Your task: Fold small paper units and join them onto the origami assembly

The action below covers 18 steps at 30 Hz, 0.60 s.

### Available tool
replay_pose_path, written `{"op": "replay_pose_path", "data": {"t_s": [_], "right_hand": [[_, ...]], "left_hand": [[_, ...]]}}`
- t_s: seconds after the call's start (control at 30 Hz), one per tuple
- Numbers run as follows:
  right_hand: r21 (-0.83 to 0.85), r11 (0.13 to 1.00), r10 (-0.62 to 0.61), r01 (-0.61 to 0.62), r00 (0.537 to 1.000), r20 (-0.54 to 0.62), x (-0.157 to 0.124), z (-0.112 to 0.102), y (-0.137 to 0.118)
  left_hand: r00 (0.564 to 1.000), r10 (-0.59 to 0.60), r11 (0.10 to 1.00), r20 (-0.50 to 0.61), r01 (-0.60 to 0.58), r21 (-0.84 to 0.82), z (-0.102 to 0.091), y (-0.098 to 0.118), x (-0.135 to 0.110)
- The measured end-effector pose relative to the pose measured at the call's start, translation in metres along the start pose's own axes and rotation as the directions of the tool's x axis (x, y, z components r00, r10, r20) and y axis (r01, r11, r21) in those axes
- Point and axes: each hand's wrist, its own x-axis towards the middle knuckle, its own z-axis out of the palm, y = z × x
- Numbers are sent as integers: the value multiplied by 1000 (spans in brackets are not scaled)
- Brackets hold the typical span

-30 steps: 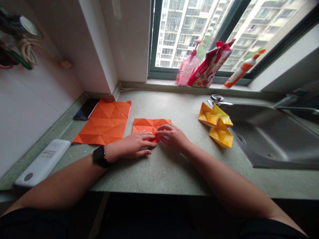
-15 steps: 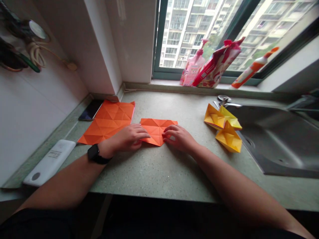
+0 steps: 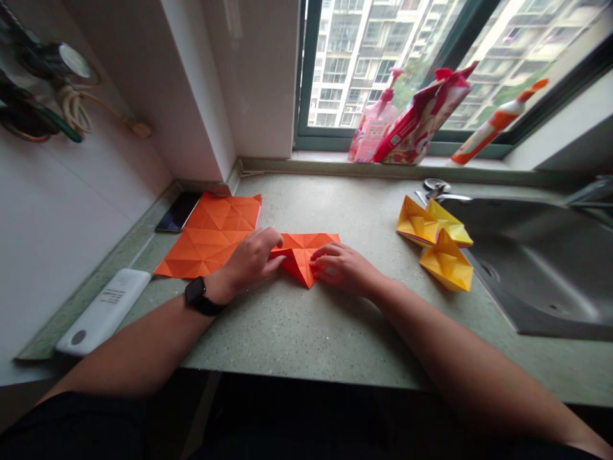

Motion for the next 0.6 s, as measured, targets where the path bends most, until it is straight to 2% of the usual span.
{"op": "replay_pose_path", "data": {"t_s": [0.07,0.23,0.37,0.6], "right_hand": [[-10,1000,2,-1,1000,11,1,-1,-3],[-19,1000,9,-8,1000,19,2,0,-5],[-8,999,37,-36,999,41,3,-1,-7],[-104,988,114,-112,993,17,3,-5,-10]], "left_hand": [[1000,19,997,9,-19,77,4,5,3],[990,83,972,115,-106,208,12,13,8],[970,157,973,187,-184,138,17,14,7],[927,211,977,310,-207,-47,19,19,2]]}}
